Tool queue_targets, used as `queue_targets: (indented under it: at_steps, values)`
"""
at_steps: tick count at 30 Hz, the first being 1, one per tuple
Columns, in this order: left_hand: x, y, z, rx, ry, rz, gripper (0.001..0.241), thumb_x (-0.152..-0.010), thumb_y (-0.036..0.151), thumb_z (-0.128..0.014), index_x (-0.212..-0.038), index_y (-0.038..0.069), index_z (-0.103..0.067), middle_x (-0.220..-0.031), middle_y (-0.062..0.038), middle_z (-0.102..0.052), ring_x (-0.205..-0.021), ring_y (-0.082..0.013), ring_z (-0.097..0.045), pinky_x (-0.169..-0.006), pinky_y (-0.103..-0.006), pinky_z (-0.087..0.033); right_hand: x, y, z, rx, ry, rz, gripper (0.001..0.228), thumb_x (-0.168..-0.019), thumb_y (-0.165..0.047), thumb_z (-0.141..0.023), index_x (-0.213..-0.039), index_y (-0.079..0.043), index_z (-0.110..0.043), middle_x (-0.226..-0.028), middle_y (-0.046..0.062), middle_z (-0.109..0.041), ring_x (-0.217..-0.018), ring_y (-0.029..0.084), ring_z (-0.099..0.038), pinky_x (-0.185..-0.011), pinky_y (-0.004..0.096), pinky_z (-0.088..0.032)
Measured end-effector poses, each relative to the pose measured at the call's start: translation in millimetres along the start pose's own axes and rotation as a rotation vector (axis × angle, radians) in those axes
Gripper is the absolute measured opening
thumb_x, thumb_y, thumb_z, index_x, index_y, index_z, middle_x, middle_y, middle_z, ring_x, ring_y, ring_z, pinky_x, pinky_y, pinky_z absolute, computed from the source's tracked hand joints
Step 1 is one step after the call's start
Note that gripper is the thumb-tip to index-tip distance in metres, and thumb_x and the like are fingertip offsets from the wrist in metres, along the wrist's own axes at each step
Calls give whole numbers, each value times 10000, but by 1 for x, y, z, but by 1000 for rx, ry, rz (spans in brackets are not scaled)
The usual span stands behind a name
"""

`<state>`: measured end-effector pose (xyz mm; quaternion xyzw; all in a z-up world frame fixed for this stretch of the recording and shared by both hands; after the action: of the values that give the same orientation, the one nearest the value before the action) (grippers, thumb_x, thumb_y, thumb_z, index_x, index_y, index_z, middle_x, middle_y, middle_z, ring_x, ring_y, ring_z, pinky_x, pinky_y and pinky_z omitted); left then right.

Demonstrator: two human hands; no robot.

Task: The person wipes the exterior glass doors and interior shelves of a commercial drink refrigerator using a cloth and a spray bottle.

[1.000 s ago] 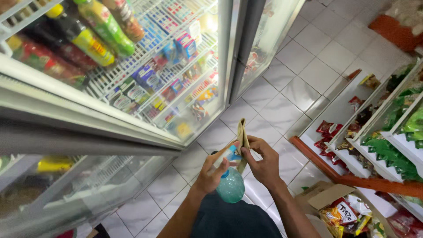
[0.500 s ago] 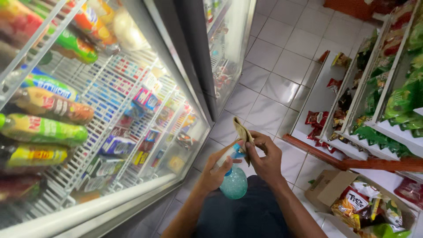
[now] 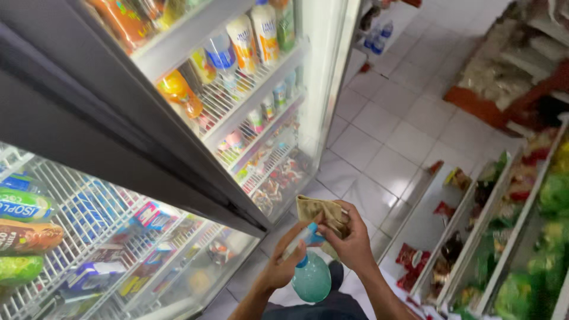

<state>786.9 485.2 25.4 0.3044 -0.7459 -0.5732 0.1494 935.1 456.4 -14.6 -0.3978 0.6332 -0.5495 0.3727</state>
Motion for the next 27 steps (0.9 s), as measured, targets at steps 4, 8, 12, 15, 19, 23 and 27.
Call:
queue_targets:
  at_steps: [4, 8, 12, 15, 19, 23, 27]
  values:
    - [-45, 2, 10, -82, 176, -42, 498, -1100, 334, -440, -1475, 16, -516, -1383, -112, -622, -1198, -213, -638, -1033, -384, -519, -60, 14, 27, -54, -109, -142, 303, -947, -79, -667, -1236, 13, -677, -990, 94, -761, -825, 135, -681, -673, 270, -557]
    - [-60, 14, 52, -203, 454, -85, 488, -1090, 369, -436, -1413, 29, -566, -1347, -159, -683, -1187, -288, -703, -949, -392, -538, -111, 1, 40, 52, -7, -110, 223, -1010, -124, -678, -1129, 57, -727, -904, 116, -689, -778, 149, -603, -652, 290, -510]
    - [-52, 99, 54, -321, 498, -322, 549, -1082, 449, -395, -1362, 14, -579, -1434, -168, -614, -1357, -300, -582, -1059, -424, -537, -152, -87, -2, -310, 34, 90, 268, -977, -120, -651, -1198, 29, -636, -1055, 62, -699, -921, 119, -658, -799, 277, -565]
    - [-53, 162, 50, -386, 495, -456, 585, -1106, 513, -422, -1323, -8, -575, -1466, -185, -579, -1388, -312, -564, -1115, -457, -519, -152, -166, -38, -428, 28, 390, 306, -1003, -79, -676, -1272, 36, -583, -1157, 64, -659, -1045, 122, -633, -932, 273, -539]
    - [-28, 241, 46, -624, 614, -614, 636, -1095, 552, -428, -1291, -33, -583, -1452, -199, -600, -1345, -305, -594, -1138, -443, -450, -130, -249, -99, -250, 0, 822, 314, -1014, -79, -695, -1293, 23, -592, -1210, 96, -639, -1126, 176, -631, -1004, 315, -544]
    - [-6, 284, 46, -821, 735, -650, 641, -1074, 539, -426, -1208, -52, -635, -1359, -208, -621, -1199, -284, -654, -1021, -408, -497, -116, -283, -188, 330, -130, 1323, 425, -866, -50, -645, -1289, -19, -676, -1407, 168, -619, -1371, 387, -537, -1222, 517, -261]
    - [6, 315, 36, -1096, 796, -646, 609, -1087, 507, -413, -1115, -44, -672, -1398, -239, -534, -1141, -307, -662, -986, -411, -514, -113, -282, -215, 368, -45, 1474, 416, -932, -166, -695, -1331, -49, -673, -1464, 150, -584, -1464, 390, -452, -1293, 536, -90]
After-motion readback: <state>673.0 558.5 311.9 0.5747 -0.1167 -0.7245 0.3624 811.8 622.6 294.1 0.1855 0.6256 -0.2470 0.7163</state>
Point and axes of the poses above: each hand's wrist, its own x-axis away from the middle knuckle, its own z-axis out of the back of the hand, y = z × x, the point moved 10 cm from there along -x, towards the middle knuckle
